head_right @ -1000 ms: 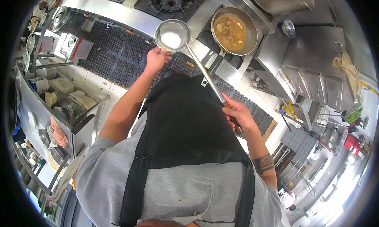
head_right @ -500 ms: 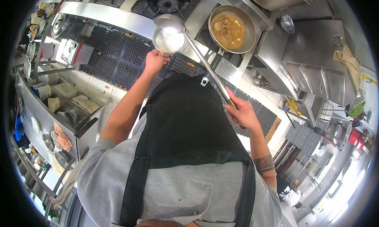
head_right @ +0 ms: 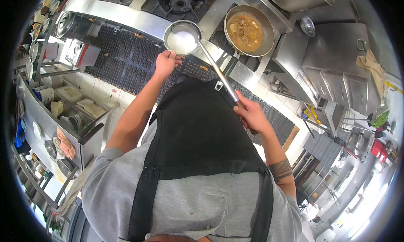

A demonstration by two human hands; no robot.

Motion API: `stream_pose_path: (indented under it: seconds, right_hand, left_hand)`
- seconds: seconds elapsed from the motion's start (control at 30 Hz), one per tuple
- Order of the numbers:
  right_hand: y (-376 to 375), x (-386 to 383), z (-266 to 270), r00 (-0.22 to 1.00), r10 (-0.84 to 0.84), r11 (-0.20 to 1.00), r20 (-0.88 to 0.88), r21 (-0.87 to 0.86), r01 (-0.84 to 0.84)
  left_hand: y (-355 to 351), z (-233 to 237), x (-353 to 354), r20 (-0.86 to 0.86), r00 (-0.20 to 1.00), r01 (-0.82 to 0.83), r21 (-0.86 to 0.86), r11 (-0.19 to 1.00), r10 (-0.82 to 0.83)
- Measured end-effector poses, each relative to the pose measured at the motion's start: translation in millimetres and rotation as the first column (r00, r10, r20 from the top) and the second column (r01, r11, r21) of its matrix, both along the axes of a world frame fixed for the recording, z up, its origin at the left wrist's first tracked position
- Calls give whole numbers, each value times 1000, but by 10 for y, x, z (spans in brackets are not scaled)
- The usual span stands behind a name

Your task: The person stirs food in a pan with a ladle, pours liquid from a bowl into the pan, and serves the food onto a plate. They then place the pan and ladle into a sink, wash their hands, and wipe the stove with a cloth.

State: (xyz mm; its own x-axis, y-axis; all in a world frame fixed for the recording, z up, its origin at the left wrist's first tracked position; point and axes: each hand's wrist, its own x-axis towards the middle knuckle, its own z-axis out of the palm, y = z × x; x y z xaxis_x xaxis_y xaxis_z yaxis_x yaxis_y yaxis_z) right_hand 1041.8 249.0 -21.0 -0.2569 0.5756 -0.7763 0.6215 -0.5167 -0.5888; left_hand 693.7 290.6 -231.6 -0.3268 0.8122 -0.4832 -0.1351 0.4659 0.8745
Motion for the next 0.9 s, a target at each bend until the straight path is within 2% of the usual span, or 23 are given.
stream_pose_path:
  seconds: [0.03, 0.1, 0.3, 0.43, 0.53, 0.6, 0.63, 0.7, 0.73, 0.8, 0.9]
  right_hand:
    - [27, -30, 56, 1000, 0, 1000, 1, -1, 0]
    - [71, -70, 125, 976, -170, 977, -136, -153, 149]
    - [129, 17, 152, 941, -273, 932, -201, -299, 206]
    - [153, -19, 210, 938, -293, 921, -186, -318, 225]
    - [159, 38, 172, 958, -223, 945, -179, -280, 167]
    - [115, 95, 117, 987, -106, 981, -122, -177, 84]
    - [85, 109, 105, 987, -104, 981, -121, -178, 82]
    - [20, 124, 81, 1000, -10, 997, -11, -78, 9]
    - [-17, 145, 38, 1000, -9, 997, -12, -79, 8]
    - [-88, 183, -30, 988, 132, 984, 82, 106, -140]
    - [-113, 210, 30, 983, 155, 978, 97, 126, -166]
  left_hand:
    - [-1, -11, 6, 1, 1000, 0, -1, 1000, 0]
    - [9, -14, 14, 42, 999, -26, 7, 1000, 25]
    - [16, -2, 33, 5, 1000, -24, 0, 1000, 24]
    - [21, -108, 35, -24, 999, -32, 40, 999, 33]
    - [48, -64, 20, -16, 998, -52, 49, 997, 53]
    - [68, 4, 1, 35, 997, -61, -9, 998, 62]
    - [69, -12, -7, 37, 997, -64, -11, 998, 64]
    - [85, -9, -48, 52, 998, -30, -29, 999, 31]
    - [89, 3, -55, 51, 998, -31, -30, 999, 32]
    - [90, 51, -55, 77, 997, -23, -46, 999, 26]
    - [76, 145, -27, 111, 993, -45, -24, 999, 47]
